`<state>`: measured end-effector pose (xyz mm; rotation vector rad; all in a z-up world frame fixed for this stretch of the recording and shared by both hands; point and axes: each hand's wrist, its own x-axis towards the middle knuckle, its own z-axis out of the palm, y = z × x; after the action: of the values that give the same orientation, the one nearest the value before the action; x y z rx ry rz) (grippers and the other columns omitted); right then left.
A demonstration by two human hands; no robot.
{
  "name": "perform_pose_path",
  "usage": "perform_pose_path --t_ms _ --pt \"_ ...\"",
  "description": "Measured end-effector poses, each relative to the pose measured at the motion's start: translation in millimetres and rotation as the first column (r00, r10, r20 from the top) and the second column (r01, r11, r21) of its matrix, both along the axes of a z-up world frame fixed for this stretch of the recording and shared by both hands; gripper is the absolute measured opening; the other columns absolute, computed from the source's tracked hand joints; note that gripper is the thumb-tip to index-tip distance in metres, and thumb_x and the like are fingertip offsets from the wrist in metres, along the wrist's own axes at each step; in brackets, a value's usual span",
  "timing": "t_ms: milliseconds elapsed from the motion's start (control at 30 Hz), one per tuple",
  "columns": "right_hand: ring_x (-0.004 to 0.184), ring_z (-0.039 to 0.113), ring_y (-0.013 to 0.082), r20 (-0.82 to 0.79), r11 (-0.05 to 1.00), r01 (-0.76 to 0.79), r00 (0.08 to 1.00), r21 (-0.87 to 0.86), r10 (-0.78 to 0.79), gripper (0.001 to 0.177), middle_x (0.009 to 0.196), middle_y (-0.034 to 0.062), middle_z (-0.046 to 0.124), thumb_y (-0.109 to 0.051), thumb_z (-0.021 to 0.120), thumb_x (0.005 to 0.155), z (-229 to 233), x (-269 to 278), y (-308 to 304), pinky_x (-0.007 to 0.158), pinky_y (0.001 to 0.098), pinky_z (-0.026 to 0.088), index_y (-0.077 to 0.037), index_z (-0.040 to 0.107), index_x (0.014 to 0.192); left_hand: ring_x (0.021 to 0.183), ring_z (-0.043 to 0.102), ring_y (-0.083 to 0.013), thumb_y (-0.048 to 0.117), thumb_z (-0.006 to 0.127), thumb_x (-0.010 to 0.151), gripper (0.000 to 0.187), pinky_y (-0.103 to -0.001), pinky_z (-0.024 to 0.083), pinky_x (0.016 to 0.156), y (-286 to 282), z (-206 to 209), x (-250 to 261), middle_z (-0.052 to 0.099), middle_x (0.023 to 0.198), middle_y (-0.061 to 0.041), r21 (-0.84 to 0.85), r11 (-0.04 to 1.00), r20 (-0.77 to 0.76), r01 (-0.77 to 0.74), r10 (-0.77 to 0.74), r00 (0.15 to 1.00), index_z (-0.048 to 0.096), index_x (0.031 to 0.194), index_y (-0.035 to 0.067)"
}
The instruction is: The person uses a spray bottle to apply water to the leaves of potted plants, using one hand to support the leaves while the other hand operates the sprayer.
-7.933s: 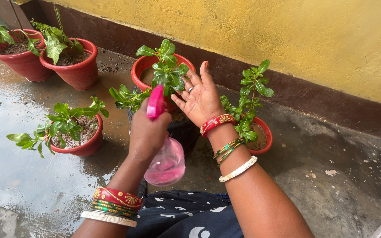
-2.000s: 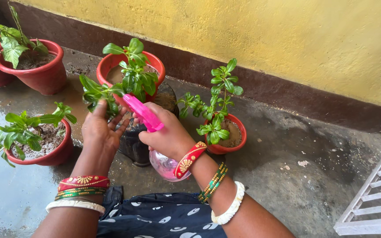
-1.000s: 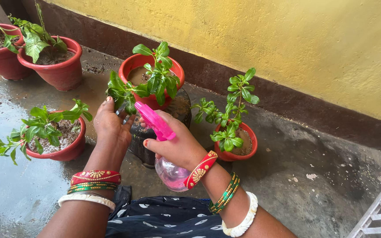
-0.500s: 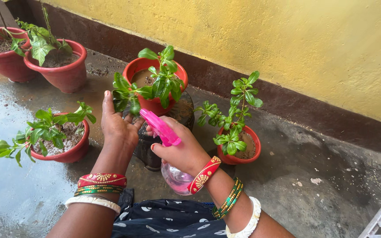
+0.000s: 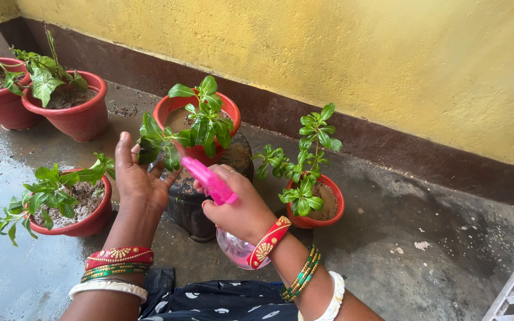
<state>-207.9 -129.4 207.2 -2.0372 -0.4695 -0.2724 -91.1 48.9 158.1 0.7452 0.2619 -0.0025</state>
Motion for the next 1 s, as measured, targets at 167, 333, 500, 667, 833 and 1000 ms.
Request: perform_pose_path --t_ms 167,333,500,667,833,1000 --pt "0.1 0.071 0.0207 -0.005 0.999 -0.021 1.0 0.027 0.021 0.03 0.105 0.0086 0.067 -0.004 0.067 0.079 5.6 -3.0 2.2 0.092 0.0332 0.057 -0.004 0.065 0.11 0.112 0.058 -0.0236 0.036 0.07 0.083 0.044 -0.06 0.047 0.095 -5.4 0.9 -3.4 0.06 0.12 0.0 0.145 0.989 0.025 -0.008 0.004 1.0 0.059 0.123 0.024" --pt "0.103 0.068 0.0213 -0.007 0.99 -0.053 0.998 0.13 0.055 0.04 0.108 0.0088 0.065 -0.004 0.068 0.078 14.2 -9.9 5.7 0.092 0.0343 0.055 -0.004 0.063 0.118 0.094 0.067 -0.0187 0.023 0.068 0.095 0.019 -0.052 0.055 0.085 -10.2 -7.1 1.8 0.071 0.102 0.002 0.18 0.983 -0.018 -0.034 0.038 0.999 0.066 0.113 0.019" --pt "0.099 0.069 0.0211 0.048 0.999 -0.028 0.998 -0.027 0.029 0.03 0.104 0.008 0.066 -0.002 0.066 0.079 10.3 -5.8 4.1 0.089 0.0341 0.057 -0.003 0.064 0.109 0.102 0.063 -0.0172 0.03 0.07 0.091 0.027 -0.052 0.053 0.083 -13.6 6.7 -7.8 0.068 0.113 0.003 0.253 0.966 0.015 -0.046 0.044 0.999 0.062 0.117 0.024" --pt "0.096 0.07 0.0211 0.033 0.999 0.04 0.999 0.022 -0.041 0.027 0.101 0.0086 0.066 -0.002 0.067 0.08 3.2 -1.4 -0.2 0.086 0.0341 0.058 -0.003 0.065 0.107 0.111 0.055 -0.0199 0.056 0.064 0.092 0.05 -0.054 0.05 0.082 -14.1 15.5 -14.0 0.059 0.126 -0.001 0.316 0.949 -0.018 -0.02 0.027 0.999 0.059 0.13 0.024" --pt "0.101 0.07 0.0137 -0.25 0.957 0.186 0.96 0.223 -0.128 0.038 0.109 0.0038 0.064 -0.003 0.067 0.077 13.3 -2.9 -2.2 0.054 0.0324 0.061 -0.006 0.061 0.114 0.147 0.036 -0.0375 0.081 0.038 0.081 0.089 -0.076 0.041 0.095 -8.7 -4.0 -3.1 0.027 0.165 -0.003 0.033 0.987 0.05 -0.155 0.154 0.987 0.022 0.153 0.032" --pt "0.099 0.072 0.0144 -0.13 0.968 0.173 0.98 0.183 -0.151 0.04 0.111 0.0061 0.067 -0.002 0.067 0.079 17.1 -5.4 -8.2 0.056 0.027 0.063 -0.004 0.063 0.119 0.151 0.018 -0.0597 0.087 0.033 0.084 0.105 -0.076 0.027 0.114 -22.2 -25.5 -5.0 0.008 0.167 -0.027 -0.347 0.921 -0.257 -0.177 0.088 0.962 0.0 0.163 0.026"
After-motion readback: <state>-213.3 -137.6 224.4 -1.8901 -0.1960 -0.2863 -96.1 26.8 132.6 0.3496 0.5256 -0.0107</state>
